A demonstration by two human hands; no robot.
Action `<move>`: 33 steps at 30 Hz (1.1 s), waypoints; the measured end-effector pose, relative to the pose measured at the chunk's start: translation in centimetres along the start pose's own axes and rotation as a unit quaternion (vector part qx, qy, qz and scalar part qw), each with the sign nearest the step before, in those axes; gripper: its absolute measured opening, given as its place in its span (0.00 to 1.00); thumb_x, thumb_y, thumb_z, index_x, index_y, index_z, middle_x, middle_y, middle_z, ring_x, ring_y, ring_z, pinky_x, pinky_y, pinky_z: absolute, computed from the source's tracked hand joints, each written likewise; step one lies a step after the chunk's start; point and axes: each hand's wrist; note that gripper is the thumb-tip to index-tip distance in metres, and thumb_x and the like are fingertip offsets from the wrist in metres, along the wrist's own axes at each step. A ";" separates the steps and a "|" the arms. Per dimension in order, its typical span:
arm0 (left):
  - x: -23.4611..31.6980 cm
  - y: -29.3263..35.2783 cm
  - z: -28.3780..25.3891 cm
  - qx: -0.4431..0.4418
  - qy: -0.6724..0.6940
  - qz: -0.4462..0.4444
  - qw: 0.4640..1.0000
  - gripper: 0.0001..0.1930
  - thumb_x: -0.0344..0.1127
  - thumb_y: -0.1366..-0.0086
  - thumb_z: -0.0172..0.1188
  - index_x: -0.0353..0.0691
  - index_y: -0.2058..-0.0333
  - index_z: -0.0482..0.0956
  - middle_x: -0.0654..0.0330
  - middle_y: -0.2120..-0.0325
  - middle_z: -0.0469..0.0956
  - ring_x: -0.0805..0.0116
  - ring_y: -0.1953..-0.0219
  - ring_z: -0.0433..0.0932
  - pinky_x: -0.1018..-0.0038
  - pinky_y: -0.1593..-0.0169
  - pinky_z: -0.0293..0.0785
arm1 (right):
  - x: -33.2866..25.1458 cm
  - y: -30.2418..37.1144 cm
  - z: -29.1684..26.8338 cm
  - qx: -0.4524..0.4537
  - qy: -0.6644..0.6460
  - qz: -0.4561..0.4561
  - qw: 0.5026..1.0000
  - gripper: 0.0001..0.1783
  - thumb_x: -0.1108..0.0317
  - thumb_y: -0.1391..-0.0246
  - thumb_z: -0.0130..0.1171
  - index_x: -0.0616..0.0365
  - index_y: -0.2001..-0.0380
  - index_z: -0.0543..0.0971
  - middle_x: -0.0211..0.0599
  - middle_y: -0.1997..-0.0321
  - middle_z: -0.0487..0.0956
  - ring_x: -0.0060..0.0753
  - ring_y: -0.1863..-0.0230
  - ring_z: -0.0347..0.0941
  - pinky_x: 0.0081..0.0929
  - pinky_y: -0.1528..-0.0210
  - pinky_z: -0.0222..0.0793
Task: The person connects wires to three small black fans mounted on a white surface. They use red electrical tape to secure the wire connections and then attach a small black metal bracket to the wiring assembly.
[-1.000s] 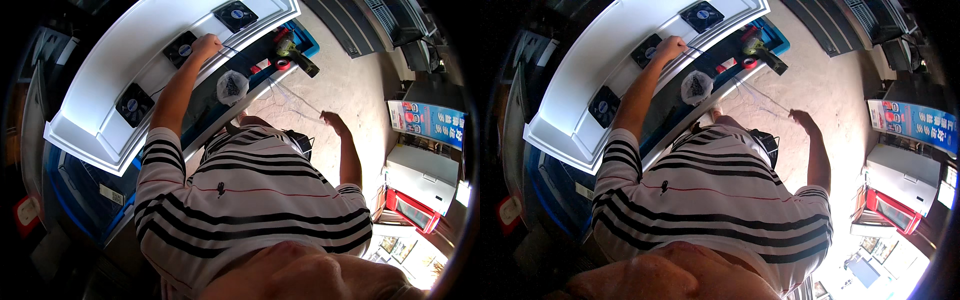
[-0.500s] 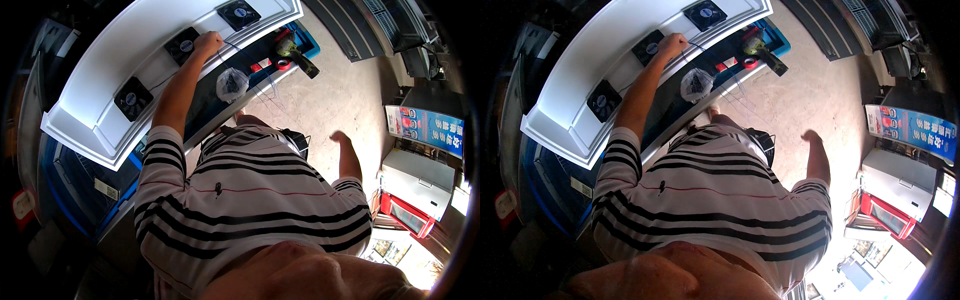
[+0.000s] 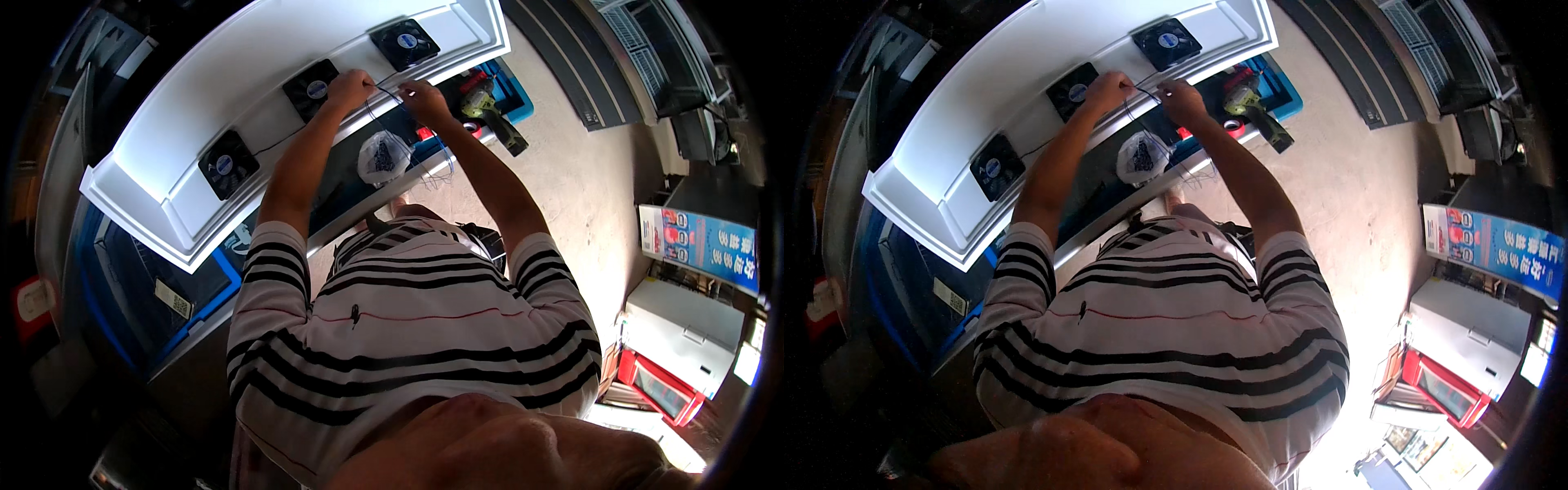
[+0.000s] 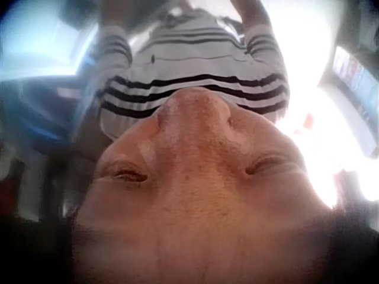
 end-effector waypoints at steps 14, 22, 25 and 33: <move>1.0 1.9 2.3 0.217 0.014 -0.010 0.976 0.06 0.38 0.48 0.63 0.46 0.72 0.81 0.56 0.70 0.78 0.54 0.64 0.77 0.63 0.60 0.72 | 0.9 -6.6 3.4 -0.204 -0.202 0.046 0.957 0.15 0.59 0.49 0.56 0.59 0.68 0.81 0.40 0.74 0.81 0.31 0.75 0.78 0.28 0.68 0.72; 4.5 3.4 3.2 0.261 -0.052 -0.081 0.961 0.02 0.33 0.45 0.59 0.44 0.72 0.78 0.60 0.71 0.77 0.55 0.66 0.76 0.63 0.62 0.72 | 0.2 -6.0 1.3 -0.140 -0.133 0.005 0.981 0.15 0.60 0.54 0.66 0.61 0.68 0.82 0.35 0.75 0.81 0.24 0.74 0.77 0.23 0.70 0.70; 5.0 3.6 3.4 0.279 -0.072 -0.100 0.952 0.03 0.34 0.45 0.59 0.44 0.72 0.79 0.63 0.72 0.77 0.57 0.66 0.77 0.62 0.62 0.72 | -0.1 -5.5 1.2 -0.083 -0.121 -0.034 0.989 0.13 0.62 0.54 0.66 0.61 0.70 0.81 0.39 0.75 0.81 0.29 0.73 0.78 0.25 0.70 0.71; 4.7 4.1 4.4 0.308 -0.164 -0.102 0.932 0.06 0.40 0.46 0.62 0.48 0.71 0.80 0.66 0.74 0.79 0.63 0.68 0.75 0.61 0.62 0.64 | 0.0 -5.8 0.1 -0.115 -0.139 -0.072 0.981 0.10 0.64 0.50 0.60 0.56 0.66 0.81 0.47 0.67 0.80 0.47 0.64 0.78 0.36 0.63 0.72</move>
Point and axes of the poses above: each hand's wrist, its own y-axis away from the middle knuckle, its own z-axis out of the palm, x = y × z
